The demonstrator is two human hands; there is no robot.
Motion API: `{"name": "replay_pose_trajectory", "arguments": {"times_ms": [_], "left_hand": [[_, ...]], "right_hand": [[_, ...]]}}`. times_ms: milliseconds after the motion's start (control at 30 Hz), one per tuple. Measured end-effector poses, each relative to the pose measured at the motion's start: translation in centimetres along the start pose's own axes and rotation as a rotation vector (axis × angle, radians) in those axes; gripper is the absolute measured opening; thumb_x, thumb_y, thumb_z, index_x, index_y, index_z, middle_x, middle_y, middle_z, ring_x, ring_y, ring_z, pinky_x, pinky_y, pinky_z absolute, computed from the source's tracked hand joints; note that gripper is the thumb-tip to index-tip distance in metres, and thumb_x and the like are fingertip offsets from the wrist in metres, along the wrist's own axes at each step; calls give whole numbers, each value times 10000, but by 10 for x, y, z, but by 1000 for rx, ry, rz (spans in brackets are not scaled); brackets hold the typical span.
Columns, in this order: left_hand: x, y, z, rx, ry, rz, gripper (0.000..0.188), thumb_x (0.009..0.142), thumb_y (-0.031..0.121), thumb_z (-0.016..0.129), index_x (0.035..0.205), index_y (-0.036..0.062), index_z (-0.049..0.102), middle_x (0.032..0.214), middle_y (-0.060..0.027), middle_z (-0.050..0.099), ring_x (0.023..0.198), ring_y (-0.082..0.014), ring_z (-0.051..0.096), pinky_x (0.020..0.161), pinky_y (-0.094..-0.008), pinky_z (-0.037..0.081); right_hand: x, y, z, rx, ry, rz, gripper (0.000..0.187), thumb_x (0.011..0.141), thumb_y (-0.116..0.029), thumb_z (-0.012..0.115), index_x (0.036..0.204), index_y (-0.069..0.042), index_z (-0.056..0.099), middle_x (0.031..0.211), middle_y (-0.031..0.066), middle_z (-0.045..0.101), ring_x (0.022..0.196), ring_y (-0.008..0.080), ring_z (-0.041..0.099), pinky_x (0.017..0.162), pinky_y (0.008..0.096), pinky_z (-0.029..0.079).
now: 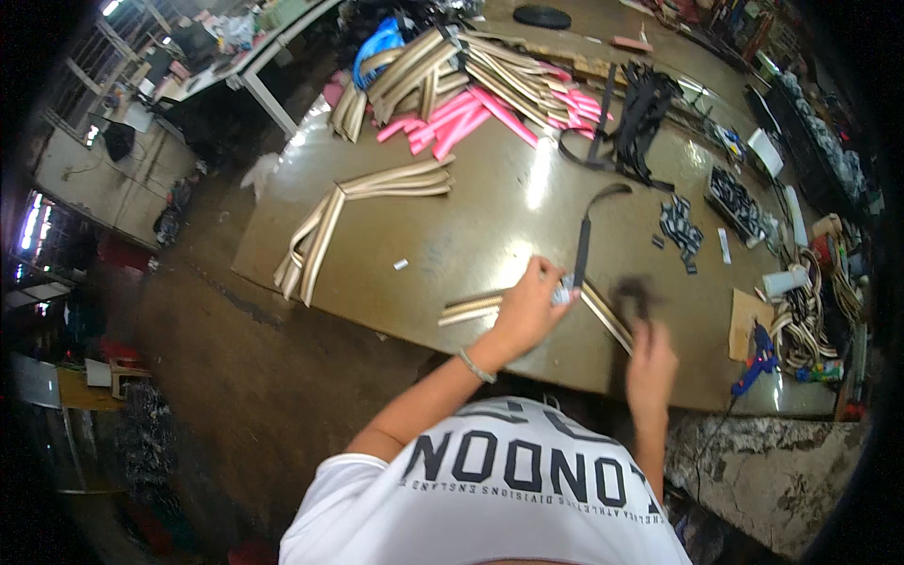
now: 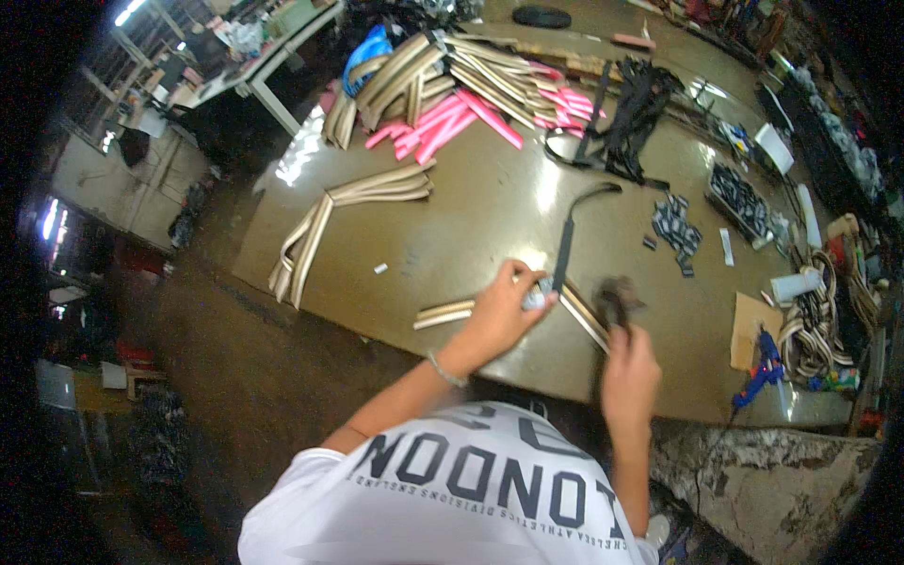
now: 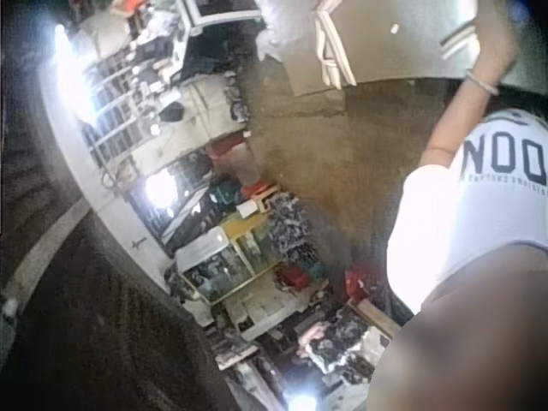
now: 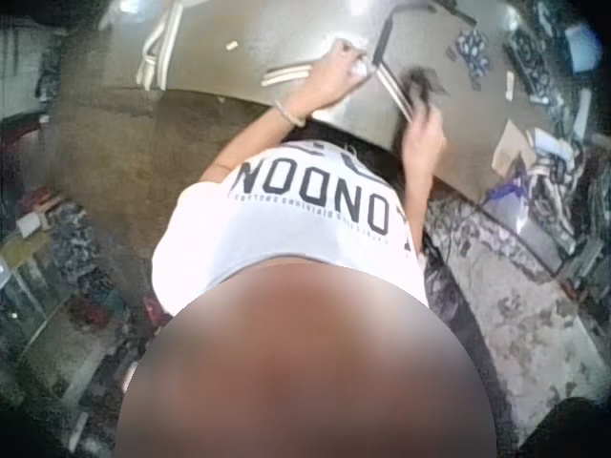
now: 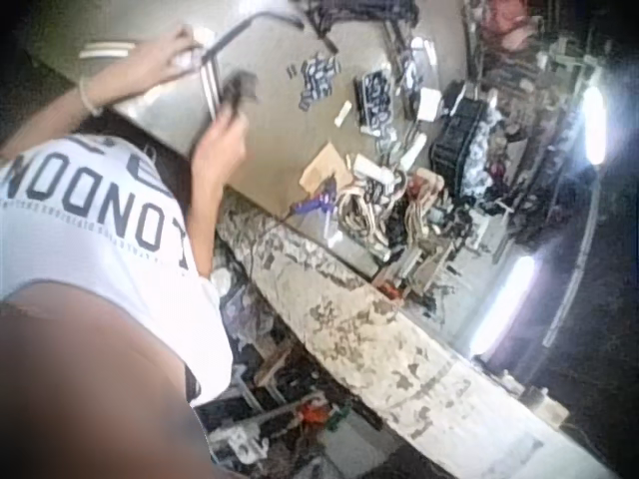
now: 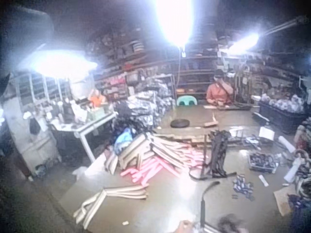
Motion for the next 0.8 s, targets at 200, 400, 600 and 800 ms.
{"name": "replay_pose_trajectory", "arguments": {"times_ms": [200, 400, 600, 800], "left_hand": [[2, 20, -13, 75, 37, 31, 291, 862, 238, 690, 1099, 87, 613, 1016, -141, 568, 942, -345, 610, 778, -427, 506], [29, 26, -37, -32, -200, -25, 199, 852, 193, 707, 1014, 81, 675, 879, -126, 665, 854, -272, 630, 766, -369, 506], [128, 33, -144, -170, 124, 392, 195, 846, 154, 746, 1012, 59, 709, 906, -2, 695, 801, -82, 620, 718, -278, 523], [271, -7, -287, 492, 583, 257, 379, 798, 259, 774, 1140, 110, 709, 1033, -93, 728, 897, -209, 689, 861, -359, 517]], "right_hand": [[7, 91, -82, -416, 452, 112, 456, 999, -385, 520, 1171, 30, 601, 1087, 215, 626, 995, 403, 604, 828, 463, 477], [4, 129, -80, -728, 504, 127, 404, 999, -374, 517, 1170, -19, 608, 1065, 152, 604, 991, 352, 577, 825, 426, 472], [6, 125, -78, -664, 523, 66, 368, 992, -350, 532, 1149, -24, 597, 1042, 137, 596, 976, 336, 569, 825, 423, 470], [6, 115, -82, -678, 549, 65, 349, 974, -341, 560, 1126, -30, 601, 1028, 134, 590, 967, 332, 569, 804, 432, 474]]}}
Point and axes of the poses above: each hand's wrist, its own x-axis towards the middle knuckle, its own z-axis out of the palm, y = z × x, the point moved 8 cm from there along x, towards the middle knuckle
